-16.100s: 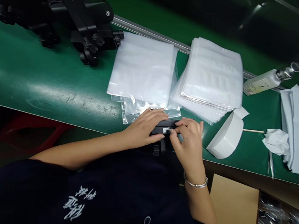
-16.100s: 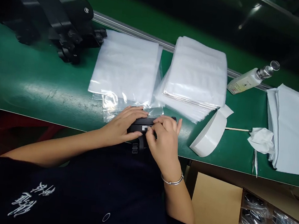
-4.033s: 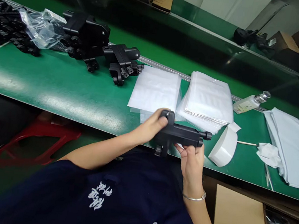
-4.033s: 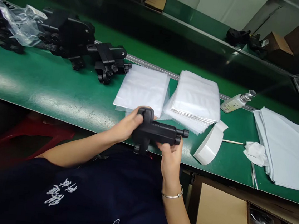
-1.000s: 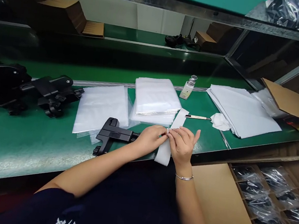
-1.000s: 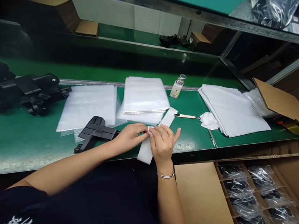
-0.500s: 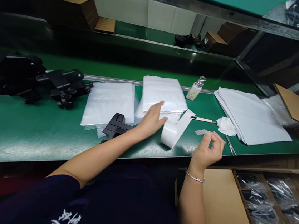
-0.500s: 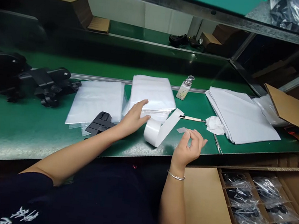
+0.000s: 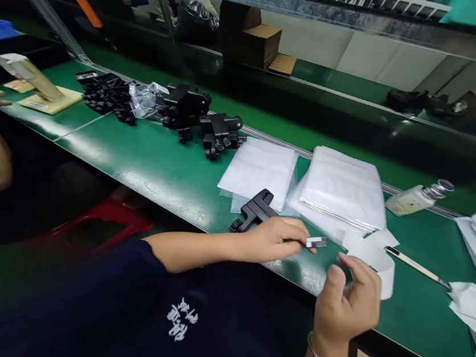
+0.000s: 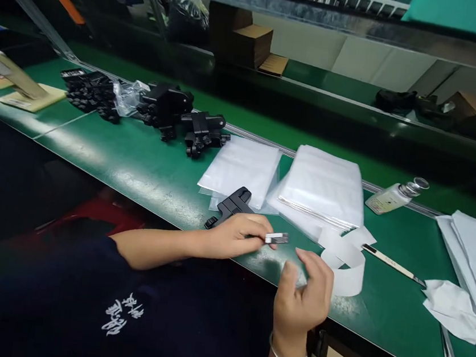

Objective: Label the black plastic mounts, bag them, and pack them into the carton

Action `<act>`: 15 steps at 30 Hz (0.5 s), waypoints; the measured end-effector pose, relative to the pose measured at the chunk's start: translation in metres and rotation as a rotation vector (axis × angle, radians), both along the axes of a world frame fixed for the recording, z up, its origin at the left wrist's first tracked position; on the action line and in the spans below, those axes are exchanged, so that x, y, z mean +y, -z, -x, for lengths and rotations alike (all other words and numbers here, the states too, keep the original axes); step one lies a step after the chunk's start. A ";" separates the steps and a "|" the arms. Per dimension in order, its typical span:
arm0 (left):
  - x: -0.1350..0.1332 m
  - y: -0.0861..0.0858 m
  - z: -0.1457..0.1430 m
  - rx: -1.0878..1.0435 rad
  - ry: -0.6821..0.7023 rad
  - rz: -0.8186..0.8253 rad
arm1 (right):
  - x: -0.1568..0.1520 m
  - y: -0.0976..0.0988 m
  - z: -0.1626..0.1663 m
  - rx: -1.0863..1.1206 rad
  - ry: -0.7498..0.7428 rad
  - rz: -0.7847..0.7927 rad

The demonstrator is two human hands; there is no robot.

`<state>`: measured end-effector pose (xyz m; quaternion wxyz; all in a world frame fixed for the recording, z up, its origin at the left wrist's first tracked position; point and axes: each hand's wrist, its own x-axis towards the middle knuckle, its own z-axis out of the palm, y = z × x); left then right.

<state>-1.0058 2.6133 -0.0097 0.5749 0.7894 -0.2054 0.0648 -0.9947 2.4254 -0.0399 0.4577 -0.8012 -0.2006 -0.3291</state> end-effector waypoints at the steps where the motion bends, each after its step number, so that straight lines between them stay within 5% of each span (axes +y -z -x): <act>1: 0.009 0.003 0.003 -0.024 0.008 -0.028 | 0.003 0.000 -0.001 0.182 -0.061 -0.079; 6: 0.042 0.017 0.010 -0.057 0.016 -0.191 | 0.019 0.008 -0.007 0.865 -0.451 -0.293; 15: 0.055 0.026 0.011 -0.092 0.076 -0.338 | 0.035 0.006 -0.004 0.906 -0.483 -0.164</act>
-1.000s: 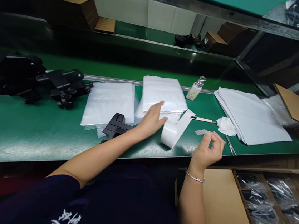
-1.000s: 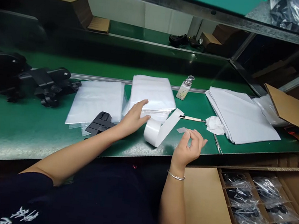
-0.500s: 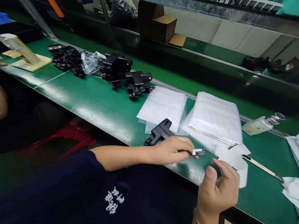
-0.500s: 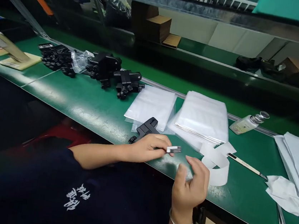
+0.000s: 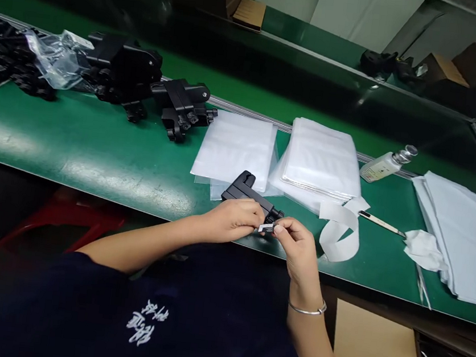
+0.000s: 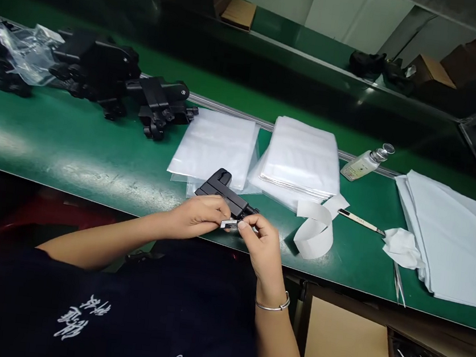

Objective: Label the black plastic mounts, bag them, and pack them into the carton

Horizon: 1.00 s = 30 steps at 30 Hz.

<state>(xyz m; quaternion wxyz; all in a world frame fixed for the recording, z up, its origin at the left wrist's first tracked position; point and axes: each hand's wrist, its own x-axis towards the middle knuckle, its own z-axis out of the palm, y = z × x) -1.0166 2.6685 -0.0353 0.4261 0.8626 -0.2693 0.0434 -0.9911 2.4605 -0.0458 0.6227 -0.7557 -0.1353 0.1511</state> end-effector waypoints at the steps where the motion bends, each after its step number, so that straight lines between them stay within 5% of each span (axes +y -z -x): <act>1: 0.007 0.002 -0.004 -0.001 -0.037 -0.036 | 0.000 -0.001 0.000 -0.068 0.045 0.011; 5: 0.047 0.018 -0.029 0.020 -0.338 -0.155 | -0.003 -0.003 -0.001 -0.423 0.340 0.108; 7: 0.058 0.030 -0.035 0.131 -0.337 -0.170 | -0.003 0.000 -0.004 -0.435 0.384 0.124; 11: 0.039 0.044 -0.011 0.286 -0.377 -0.183 | 0.006 0.010 -0.005 -0.239 0.274 0.101; 17: -0.004 0.039 0.029 0.274 -0.407 -0.242 | 0.025 0.020 0.002 -0.107 0.117 0.212; 30: -0.005 0.043 0.030 0.272 -0.397 -0.207 | 0.031 0.017 0.005 -0.133 0.102 0.314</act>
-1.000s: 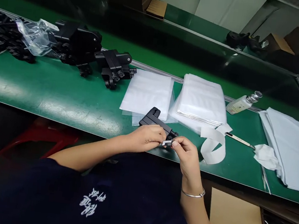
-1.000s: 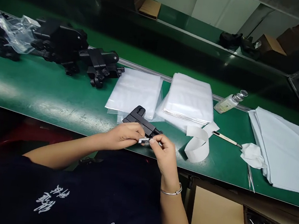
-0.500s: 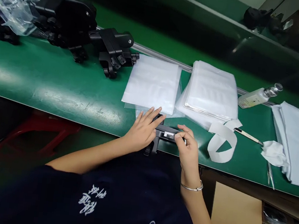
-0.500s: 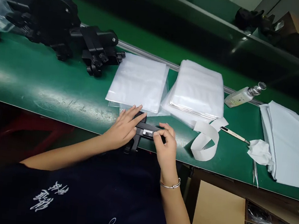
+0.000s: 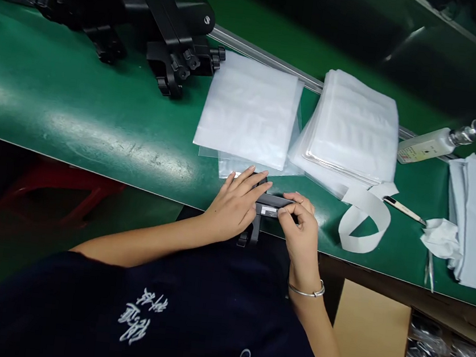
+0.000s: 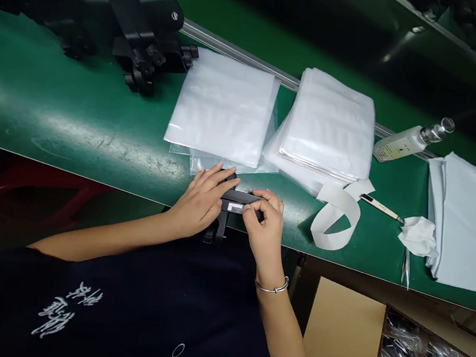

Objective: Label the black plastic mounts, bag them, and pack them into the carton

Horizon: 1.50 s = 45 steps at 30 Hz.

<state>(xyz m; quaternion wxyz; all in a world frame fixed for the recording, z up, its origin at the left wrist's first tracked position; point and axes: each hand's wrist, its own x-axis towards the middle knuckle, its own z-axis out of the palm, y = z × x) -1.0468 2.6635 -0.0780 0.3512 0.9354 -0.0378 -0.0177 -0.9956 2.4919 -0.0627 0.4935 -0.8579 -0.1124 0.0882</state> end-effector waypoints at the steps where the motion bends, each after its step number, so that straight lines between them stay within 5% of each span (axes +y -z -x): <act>1: 0.000 0.000 0.000 -0.002 0.001 0.001 | 0.000 0.000 0.000 0.002 -0.001 0.002; 22: 0.004 0.012 0.003 -0.192 0.001 0.011 | -0.001 0.001 0.003 -0.063 -0.024 0.072; 28: 0.028 0.016 0.005 -0.622 0.252 -0.099 | 0.002 0.001 0.003 -0.090 -0.050 0.090; 35: 0.048 -0.003 -0.016 -0.524 0.421 -0.125 | -0.044 0.007 -0.019 -0.015 -0.162 -0.179; 39: 0.051 -0.010 -0.027 -0.415 0.505 -0.141 | -0.056 0.012 -0.025 -0.034 -0.409 0.042; 45: 0.042 -0.017 -0.037 -0.440 0.595 -0.224 | -0.051 0.016 -0.022 -0.085 -0.397 0.095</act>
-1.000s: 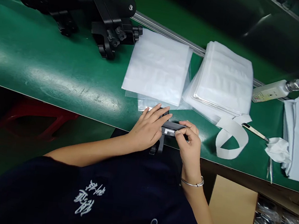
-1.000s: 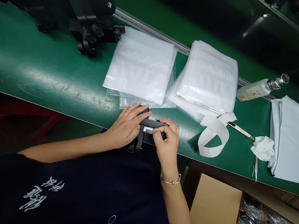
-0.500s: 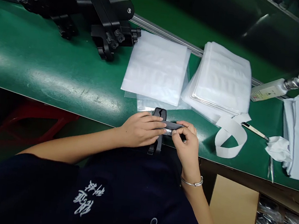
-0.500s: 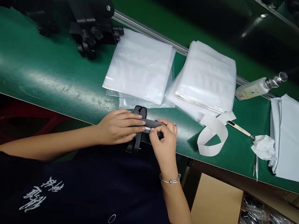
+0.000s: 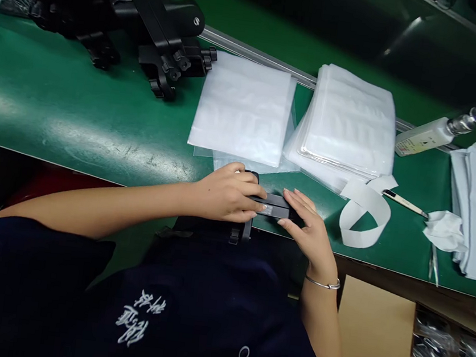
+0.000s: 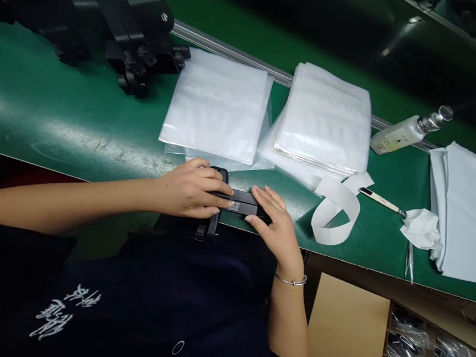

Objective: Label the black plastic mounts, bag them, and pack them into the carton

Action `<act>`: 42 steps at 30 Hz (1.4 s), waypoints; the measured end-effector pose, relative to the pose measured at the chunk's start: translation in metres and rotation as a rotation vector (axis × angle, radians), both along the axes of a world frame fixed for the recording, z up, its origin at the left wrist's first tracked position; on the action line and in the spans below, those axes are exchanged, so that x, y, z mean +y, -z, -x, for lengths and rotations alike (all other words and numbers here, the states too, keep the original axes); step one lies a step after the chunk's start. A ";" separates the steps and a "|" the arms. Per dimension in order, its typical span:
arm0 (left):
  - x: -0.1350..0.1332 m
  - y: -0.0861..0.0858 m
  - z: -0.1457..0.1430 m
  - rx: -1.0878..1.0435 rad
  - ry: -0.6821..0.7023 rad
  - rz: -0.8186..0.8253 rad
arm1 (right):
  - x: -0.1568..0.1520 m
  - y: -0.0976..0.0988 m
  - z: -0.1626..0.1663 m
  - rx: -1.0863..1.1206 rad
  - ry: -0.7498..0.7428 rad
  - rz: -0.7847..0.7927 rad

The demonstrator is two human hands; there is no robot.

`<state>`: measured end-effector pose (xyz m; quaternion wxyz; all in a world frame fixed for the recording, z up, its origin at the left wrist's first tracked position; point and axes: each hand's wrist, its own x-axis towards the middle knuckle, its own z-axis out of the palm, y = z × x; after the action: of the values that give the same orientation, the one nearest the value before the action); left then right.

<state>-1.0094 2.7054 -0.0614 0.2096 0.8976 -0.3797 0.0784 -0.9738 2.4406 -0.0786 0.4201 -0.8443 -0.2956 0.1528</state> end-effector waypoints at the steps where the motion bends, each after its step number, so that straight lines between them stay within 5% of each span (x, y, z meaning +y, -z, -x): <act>1: -0.003 -0.001 -0.002 -0.004 0.011 -0.022 | 0.000 0.000 0.000 -0.002 0.001 -0.001; 10: -0.008 -0.002 0.009 -0.074 -0.020 -0.078 | -0.004 0.006 -0.002 -0.067 0.021 -0.014; 15: 0.019 0.000 0.027 -0.053 -0.212 -0.038 | 0.001 0.004 0.004 -0.201 -0.034 0.023; 21: 0.053 0.017 -0.001 0.091 -0.622 -0.087 | 0.005 -0.007 0.024 -0.700 -0.041 0.004; 28: 0.059 0.036 -0.021 0.236 -0.573 -0.262 | -0.005 -0.031 0.034 -0.825 0.184 -0.101; 37: -0.007 0.030 0.029 0.243 -0.165 -0.190 | -0.023 -0.044 0.044 -0.784 0.310 -0.147; 39: -0.001 0.026 0.020 0.200 -0.220 -0.159 | -0.028 -0.044 0.044 -0.767 0.318 -0.159; 42: 0.019 0.026 -0.011 0.168 -0.517 -0.170 | -0.034 -0.043 0.045 -0.761 0.332 -0.171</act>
<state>-0.9982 2.7244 -0.0877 0.1374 0.9824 -0.1246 0.0223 -1.0188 2.4067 -0.0353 0.3684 -0.8389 -0.3010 -0.2645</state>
